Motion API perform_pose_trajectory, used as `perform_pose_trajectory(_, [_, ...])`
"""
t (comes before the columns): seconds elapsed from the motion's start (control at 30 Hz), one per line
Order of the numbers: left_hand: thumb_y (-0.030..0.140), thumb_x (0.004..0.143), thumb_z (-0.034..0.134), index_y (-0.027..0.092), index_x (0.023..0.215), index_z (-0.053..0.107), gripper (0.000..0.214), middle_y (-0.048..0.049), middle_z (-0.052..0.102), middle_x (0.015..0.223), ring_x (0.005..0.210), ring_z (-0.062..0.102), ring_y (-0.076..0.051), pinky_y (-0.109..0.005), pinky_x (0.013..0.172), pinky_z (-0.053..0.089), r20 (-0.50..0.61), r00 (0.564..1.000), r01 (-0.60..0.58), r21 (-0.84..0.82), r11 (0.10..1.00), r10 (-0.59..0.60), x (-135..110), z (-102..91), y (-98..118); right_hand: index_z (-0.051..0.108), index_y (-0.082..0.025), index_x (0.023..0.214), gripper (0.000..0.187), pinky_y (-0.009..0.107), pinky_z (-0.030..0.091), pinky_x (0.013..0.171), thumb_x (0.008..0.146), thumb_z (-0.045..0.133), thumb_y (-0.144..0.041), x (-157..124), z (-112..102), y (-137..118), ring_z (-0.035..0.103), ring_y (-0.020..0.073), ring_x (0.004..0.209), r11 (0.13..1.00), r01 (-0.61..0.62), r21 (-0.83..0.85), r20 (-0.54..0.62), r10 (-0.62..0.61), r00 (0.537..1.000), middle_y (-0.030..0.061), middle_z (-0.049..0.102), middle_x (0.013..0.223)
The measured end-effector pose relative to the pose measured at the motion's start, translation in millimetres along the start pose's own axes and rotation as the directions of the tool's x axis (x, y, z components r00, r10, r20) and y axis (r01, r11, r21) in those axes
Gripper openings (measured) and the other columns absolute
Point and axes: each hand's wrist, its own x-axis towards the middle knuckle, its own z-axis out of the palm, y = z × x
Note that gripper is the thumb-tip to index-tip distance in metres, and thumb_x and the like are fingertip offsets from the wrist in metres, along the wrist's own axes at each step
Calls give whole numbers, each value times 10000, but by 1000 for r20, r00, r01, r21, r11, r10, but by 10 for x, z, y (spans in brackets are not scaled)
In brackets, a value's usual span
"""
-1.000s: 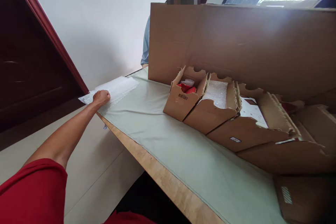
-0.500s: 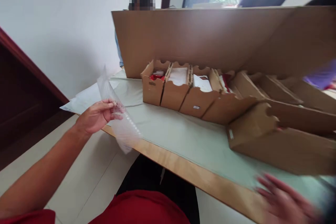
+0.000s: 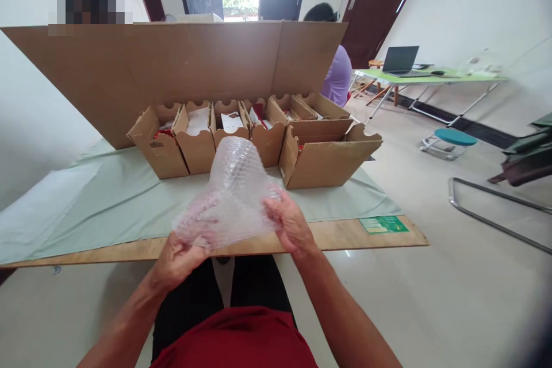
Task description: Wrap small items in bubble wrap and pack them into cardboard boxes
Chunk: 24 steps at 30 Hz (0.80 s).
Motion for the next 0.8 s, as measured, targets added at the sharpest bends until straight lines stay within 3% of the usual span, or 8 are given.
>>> perform_pose_trajectory(0.1, [320, 735, 664, 288, 914, 798, 226, -42, 673, 1409, 1470, 445, -403, -614, 1254, 303, 30, 985, -169, 338, 926, 169, -76, 110, -224, 608, -224, 1241, 640, 240, 379, 489, 675, 833, -422, 219, -271, -79, 456, 100, 523, 954, 117, -277, -37, -132, 991, -68, 568, 712])
perform_pose_trajectory(0.2, [277, 754, 661, 285, 1075, 780, 342, -63, 518, 1580, 1551, 294, -431, -651, 1261, 241, 38, 986, -157, 533, 831, 162, -205, 126, -516, 625, -189, 1223, 597, 253, 380, 466, 701, 741, -453, 417, -609, -107, 446, 109, 501, 796, 151, -586, -25, -205, 979, -66, 550, 680])
perform_pose_trajectory(0.3, [278, 787, 641, 279, 1125, 756, 357, -105, 578, 1509, 1520, 352, -436, -656, 1227, 303, -8, 992, -96, 583, 807, 123, -418, -22, -778, 665, -183, 1155, 521, 281, 427, 506, 693, 699, -423, 579, -881, -90, 486, 137, 536, 676, 151, -721, -35, -253, 967, -42, 584, 695])
perform_pose_trajectory(0.43, [323, 865, 584, 292, 960, 734, 180, -98, 713, 1238, 1301, 599, -381, -581, 1121, 464, -123, 987, -20, 539, 842, 103, -565, -414, -882, 725, -198, 1067, 414, 348, 506, 702, 678, 688, -336, 715, -1020, -18, 594, 198, 679, 561, 160, -812, -14, -293, 956, 0, 663, 740])
perform_pose_trajectory(0.5, [365, 897, 557, 284, 943, 711, 180, -93, 726, 1146, 1169, 663, -345, -524, 1056, 516, -187, 979, 33, 555, 831, 86, -437, -591, -827, 741, -205, 1067, 392, 363, 510, 772, 695, 690, -318, 755, -1010, 13, 621, 213, 723, 505, 173, -846, 21, -291, 956, 10, 694, 767])
perform_pose_trajectory(0.6, [391, 909, 498, 236, 1062, 697, 295, -114, 722, 1178, 1164, 656, -328, -462, 1025, 524, -216, 976, 150, 670, 727, -2, 12, -690, -707, 735, -208, 1152, 409, 355, 512, 805, 760, 669, -304, 800, -946, 39, 646, 215, 756, 427, 211, -879, 86, -293, 952, 20, 735, 839])
perform_pose_trajectory(0.7, [397, 900, 502, 154, 1351, 585, 520, -127, 745, 1132, 1058, 698, -333, -441, 926, 539, -180, 945, 305, 780, 547, -272, 531, -580, -629, 696, -197, 1255, 434, 332, 523, 784, 834, 625, -276, 854, -878, 67, 669, 203, 739, 259, 275, -926, 174, -353, 919, 36, 758, 900])
perform_pose_trajectory(0.8, [308, 931, 446, 136, 1497, 451, 591, -101, 772, 1002, 960, 724, -333, -413, 810, 526, -51, 888, 270, 862, 430, -457, 836, -398, -601, 660, -193, 1314, 448, 334, 543, 779, 873, 587, -233, 917, -859, 123, 701, 217, 761, 72, 307, -949, 254, -400, 880, 48, 769, 915])
